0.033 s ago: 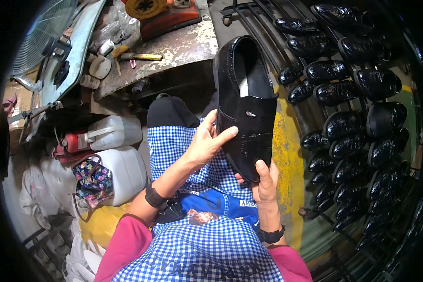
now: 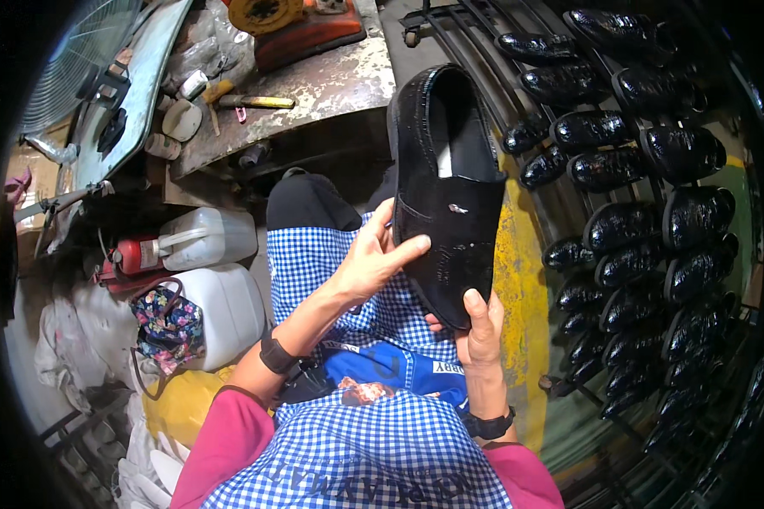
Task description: The recorder is inspecting and handling manufactured black shoes on a storage rack.
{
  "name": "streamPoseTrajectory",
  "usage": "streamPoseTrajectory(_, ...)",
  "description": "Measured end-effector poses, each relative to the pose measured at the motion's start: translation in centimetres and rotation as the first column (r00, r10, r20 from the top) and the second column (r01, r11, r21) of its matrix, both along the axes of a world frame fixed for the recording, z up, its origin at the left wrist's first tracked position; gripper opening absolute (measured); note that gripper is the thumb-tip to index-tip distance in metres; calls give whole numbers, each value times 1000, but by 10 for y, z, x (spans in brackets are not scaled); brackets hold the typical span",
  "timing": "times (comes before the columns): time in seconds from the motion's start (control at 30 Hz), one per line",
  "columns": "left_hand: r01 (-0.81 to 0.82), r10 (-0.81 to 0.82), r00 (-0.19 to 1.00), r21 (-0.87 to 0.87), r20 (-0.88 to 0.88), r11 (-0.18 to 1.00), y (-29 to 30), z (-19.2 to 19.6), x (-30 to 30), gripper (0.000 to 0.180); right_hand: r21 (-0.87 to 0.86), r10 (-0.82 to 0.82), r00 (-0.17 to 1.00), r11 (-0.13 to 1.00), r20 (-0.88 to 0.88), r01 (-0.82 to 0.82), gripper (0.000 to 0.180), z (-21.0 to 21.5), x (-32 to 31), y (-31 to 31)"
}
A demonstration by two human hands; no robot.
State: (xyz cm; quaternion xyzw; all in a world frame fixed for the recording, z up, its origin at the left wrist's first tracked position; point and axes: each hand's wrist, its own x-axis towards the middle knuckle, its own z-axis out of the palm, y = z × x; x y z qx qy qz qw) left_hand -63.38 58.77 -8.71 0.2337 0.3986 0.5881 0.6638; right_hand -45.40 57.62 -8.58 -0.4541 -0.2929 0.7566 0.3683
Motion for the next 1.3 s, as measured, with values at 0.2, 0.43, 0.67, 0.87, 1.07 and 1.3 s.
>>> streamPoseTrajectory(0.2, 31, -49, 994, 172, 101, 985, -6, 5, -5, 61, 13, 12, 999, 1000, -31, -11, 58, 5, 1, -1)
streamPoseTrajectory(0.43, -133, 130, 990, -51, -62, 990, -2, 2, -4, 41, 66, 54, 998, 996, 16, -54, 58, 7, -11, -3)
streamPoseTrajectory(0.67, 0, -14, 995, 150, 94, 989, -12, 1, -11, 58, 65, 2, 999, 998, 49, -6, 57, 8, -9, 1)
streamPoseTrajectory(0.87, 84, -84, 996, 19, 30, 996, -14, 15, -16, 62, 28, 10, 1000, 1000, 28, -10, 58, 7, -9, -3)
streamPoseTrajectory(1.07, 105, -104, 992, -12, 69, 994, -15, 6, -20, 58, 44, 25, 1000, 999, 4, -25, 57, 2, -9, -5)
streamPoseTrajectory(1.3, 99, -104, 994, -116, -42, 988, -14, 0, -19, 55, 24, 14, 1000, 1000, -3, -14, 59, 4, -12, -6)
